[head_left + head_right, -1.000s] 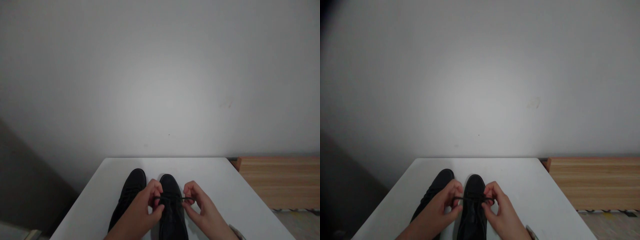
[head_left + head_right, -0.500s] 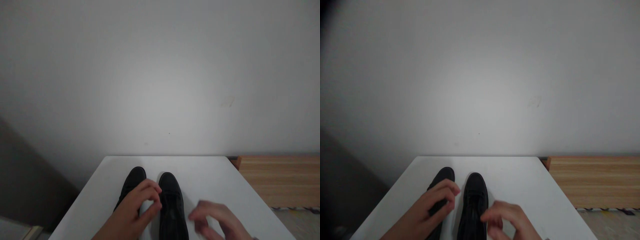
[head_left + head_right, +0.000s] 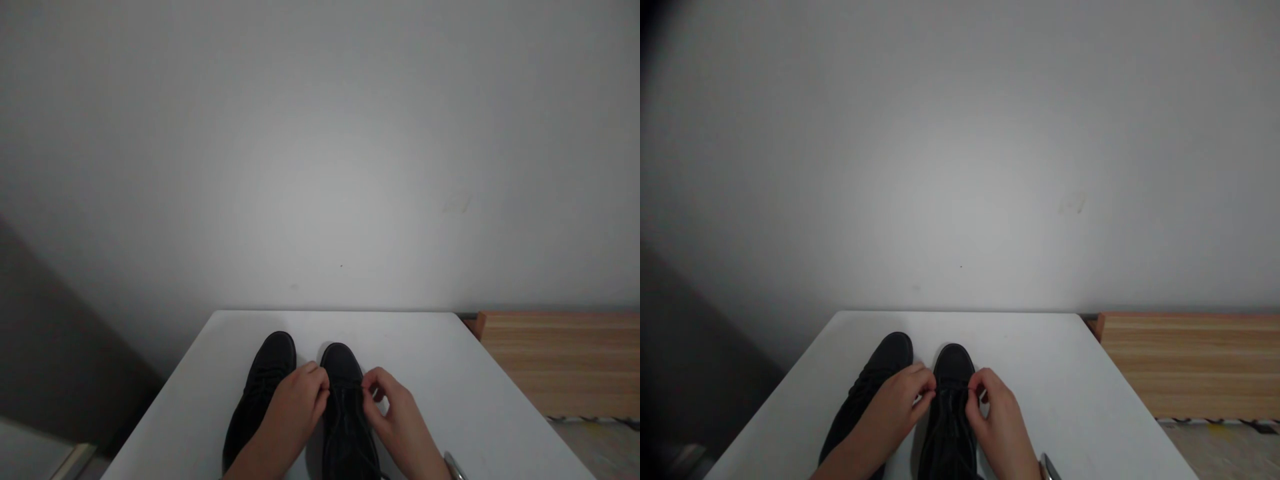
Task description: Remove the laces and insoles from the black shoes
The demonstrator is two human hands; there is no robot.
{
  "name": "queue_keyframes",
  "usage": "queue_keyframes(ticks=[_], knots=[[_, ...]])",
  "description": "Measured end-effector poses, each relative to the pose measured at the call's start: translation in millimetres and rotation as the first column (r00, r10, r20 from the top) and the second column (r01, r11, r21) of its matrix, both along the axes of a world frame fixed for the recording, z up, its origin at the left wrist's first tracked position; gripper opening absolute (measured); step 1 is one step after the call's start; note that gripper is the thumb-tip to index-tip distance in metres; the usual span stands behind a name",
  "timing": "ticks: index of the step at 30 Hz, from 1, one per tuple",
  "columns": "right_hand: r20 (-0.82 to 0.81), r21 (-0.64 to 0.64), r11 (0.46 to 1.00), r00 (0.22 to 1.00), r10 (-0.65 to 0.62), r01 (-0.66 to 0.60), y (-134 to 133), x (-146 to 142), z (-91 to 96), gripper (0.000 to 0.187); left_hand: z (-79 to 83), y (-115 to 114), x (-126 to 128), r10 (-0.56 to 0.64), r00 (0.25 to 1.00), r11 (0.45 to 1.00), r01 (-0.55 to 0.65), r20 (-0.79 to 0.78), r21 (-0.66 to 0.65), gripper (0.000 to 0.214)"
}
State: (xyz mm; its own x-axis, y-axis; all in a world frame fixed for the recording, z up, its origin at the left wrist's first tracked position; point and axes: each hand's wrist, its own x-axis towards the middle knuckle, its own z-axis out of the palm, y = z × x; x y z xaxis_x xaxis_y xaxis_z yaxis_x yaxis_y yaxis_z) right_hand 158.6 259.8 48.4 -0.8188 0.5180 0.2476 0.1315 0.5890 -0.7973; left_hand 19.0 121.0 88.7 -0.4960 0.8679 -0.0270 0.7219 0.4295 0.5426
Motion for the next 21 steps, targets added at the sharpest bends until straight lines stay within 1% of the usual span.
queue_keyframes(ticks=[3,6,8,9,10,11,13,15,16,17,19,20,21], knots=[[-0.029,-0.119,0.993,1.000,-0.008,0.004,-1,-5,8.7,0.015,5.1,2,1,0.002,1.000,0.999,-0.003,0.019,0.047,0.017],[-0.077,-0.225,0.974,0.997,-0.003,-0.015,3,-6,15.4,0.019,13.2,0,4,-0.017,0.998,0.995,0.011,0.063,0.095,0.016],[-0.102,-0.230,0.972,0.994,0.025,-0.048,8,-4,18.9,0.013,19.4,-4,4,-0.046,0.991,0.989,0.027,0.125,0.146,0.014],[-0.101,-0.199,0.978,0.994,0.041,-0.061,10,-1,20.4,0.010,22.1,-6,4,-0.061,0.986,0.984,0.034,0.155,0.173,0.014],[-0.092,-0.142,0.988,0.995,0.044,-0.056,13,2,21.8,0.012,24.3,-8,3,-0.070,0.983,0.981,0.036,0.171,0.193,0.017],[-0.083,-0.065,0.997,0.996,0.024,-0.030,16,5,23.2,0.017,25.6,-10,1,-0.070,0.984,0.978,0.036,0.164,0.203,0.023],[-0.088,0.106,0.992,0.995,-0.055,0.064,22,12,26.5,0.025,26.3,-15,-4,-0.025,0.998,0.980,0.013,0.060,0.197,0.038],[-0.141,0.233,0.954,0.978,-0.156,0.186,28,20,31.0,0.024,25.6,-20,-12,0.078,0.993,0.979,-0.058,-0.094,0.195,0.045],[-0.191,0.261,0.931,0.959,-0.208,0.254,31,24,33.7,0.021,25.6,-23,-16,0.137,0.977,0.973,-0.102,-0.162,0.207,0.046],[-0.252,0.262,0.908,0.932,-0.262,0.326,34,29,36.7,0.018,26.3,-26,-20,0.191,0.957,0.964,-0.141,-0.218,0.225,0.044],[-0.364,0.186,0.864,0.849,-0.382,0.469,39,39,43.2,0.013,30.0,-32,-25,0.277,0.915,0.940,-0.194,-0.294,0.280,0.035],[-0.389,0.127,0.849,0.813,-0.433,0.513,41,44,46.8,0.013,33.1,-36,-26,0.303,0.900,0.928,-0.203,-0.313,0.313,0.031],[-0.395,0.076,0.847,0.796,-0.460,0.527,42,49,50.5,0.013,37.0,-40,-26,0.319,0.894,0.915,-0.204,-0.314,0.350,0.026]])
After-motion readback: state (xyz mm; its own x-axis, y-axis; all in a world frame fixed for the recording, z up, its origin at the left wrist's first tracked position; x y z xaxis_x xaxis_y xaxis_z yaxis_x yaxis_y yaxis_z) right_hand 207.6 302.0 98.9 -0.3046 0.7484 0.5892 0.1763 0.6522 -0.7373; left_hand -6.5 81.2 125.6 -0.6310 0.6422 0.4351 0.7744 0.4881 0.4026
